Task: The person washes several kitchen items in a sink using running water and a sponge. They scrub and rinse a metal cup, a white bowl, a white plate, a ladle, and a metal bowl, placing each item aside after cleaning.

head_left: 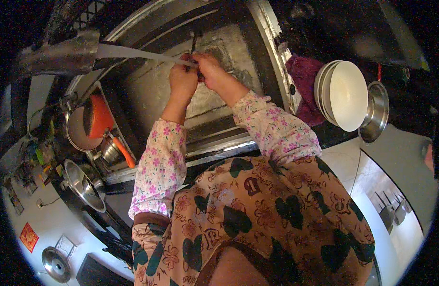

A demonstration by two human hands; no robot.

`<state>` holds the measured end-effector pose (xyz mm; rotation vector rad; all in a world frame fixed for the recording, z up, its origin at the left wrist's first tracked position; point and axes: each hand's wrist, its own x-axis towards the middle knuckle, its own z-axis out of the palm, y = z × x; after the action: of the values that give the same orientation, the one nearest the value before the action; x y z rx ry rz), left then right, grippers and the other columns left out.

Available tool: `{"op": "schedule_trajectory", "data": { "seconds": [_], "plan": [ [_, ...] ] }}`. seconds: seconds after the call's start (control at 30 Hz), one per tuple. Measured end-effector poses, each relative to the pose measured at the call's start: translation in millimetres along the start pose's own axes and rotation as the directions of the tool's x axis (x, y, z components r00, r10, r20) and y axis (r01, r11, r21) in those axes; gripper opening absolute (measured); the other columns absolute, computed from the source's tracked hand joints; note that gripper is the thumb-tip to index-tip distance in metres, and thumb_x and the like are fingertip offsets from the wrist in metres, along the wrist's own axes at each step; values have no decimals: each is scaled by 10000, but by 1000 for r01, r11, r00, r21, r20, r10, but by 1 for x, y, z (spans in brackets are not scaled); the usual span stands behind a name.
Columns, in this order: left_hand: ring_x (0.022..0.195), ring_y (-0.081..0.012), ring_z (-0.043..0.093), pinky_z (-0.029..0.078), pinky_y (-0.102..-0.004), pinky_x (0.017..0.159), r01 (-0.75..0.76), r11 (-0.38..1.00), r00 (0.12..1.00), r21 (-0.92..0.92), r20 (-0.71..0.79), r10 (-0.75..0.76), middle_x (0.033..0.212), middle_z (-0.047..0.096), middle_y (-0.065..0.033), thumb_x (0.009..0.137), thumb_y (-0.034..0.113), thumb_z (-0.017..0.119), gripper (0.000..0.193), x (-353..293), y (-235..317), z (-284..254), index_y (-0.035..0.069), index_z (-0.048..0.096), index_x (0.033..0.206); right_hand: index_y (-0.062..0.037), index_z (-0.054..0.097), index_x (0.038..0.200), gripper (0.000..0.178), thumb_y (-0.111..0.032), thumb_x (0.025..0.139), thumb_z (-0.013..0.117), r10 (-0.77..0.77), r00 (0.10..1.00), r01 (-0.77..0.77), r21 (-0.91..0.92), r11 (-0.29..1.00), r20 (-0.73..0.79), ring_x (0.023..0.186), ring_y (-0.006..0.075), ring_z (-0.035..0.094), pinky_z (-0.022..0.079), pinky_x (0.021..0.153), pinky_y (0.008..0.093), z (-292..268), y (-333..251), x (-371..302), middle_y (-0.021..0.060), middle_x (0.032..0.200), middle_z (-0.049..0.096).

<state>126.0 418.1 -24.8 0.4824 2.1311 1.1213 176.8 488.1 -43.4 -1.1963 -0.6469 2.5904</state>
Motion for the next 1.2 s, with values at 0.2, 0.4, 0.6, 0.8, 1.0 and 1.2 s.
{"op": "schedule_trajectory", "data": {
  "seconds": [0.2,0.4,0.6,0.8,1.0,1.2],
  "plan": [
    [739,-279,619,470,-367,644,-46,958,999,283,4,46,868,627,-177,836,145,495,265,-19,-12,-8,7,532,1059,-65,525,853,248,-300,901,462,-104,992,100,-71,993,-65,607,168,508,383,458,326,-4,22,29,44,747,560],
    [428,-76,362,229,-223,326,472,769,880,-431,280,-383,606,449,-5,944,320,364,303,-54,11,-7,92,451,765,-34,531,811,265,-278,889,461,-249,959,187,-361,914,-134,552,163,498,392,473,347,-12,21,31,67,694,541],
    [582,-270,584,445,-367,444,-244,716,941,654,-18,337,723,541,-107,867,177,467,293,-48,-21,-12,59,485,1135,-13,541,704,241,-193,847,464,-466,874,454,-578,678,139,540,163,519,413,481,316,-30,91,65,86,704,563],
    [704,-383,591,486,-465,612,-136,608,988,782,64,139,923,525,-196,788,77,489,509,-80,11,9,55,366,1281,18,507,785,194,-134,875,429,-62,990,58,-39,998,-125,444,212,492,413,393,334,-38,44,61,113,644,545],
    [717,-395,584,477,-449,627,-177,827,982,533,44,182,955,542,-211,826,97,484,376,-94,-1,13,17,429,1189,-22,520,794,243,-210,912,422,27,949,5,100,995,-315,455,196,438,388,424,343,-49,42,69,68,594,470],
    [647,-146,542,427,-276,518,46,973,989,-224,-126,-76,854,597,-66,885,230,470,339,-29,-38,17,58,467,1177,-62,571,891,197,-237,826,510,-7,989,38,-209,977,146,650,179,541,419,520,321,-20,41,27,64,808,582]
  ]
}}
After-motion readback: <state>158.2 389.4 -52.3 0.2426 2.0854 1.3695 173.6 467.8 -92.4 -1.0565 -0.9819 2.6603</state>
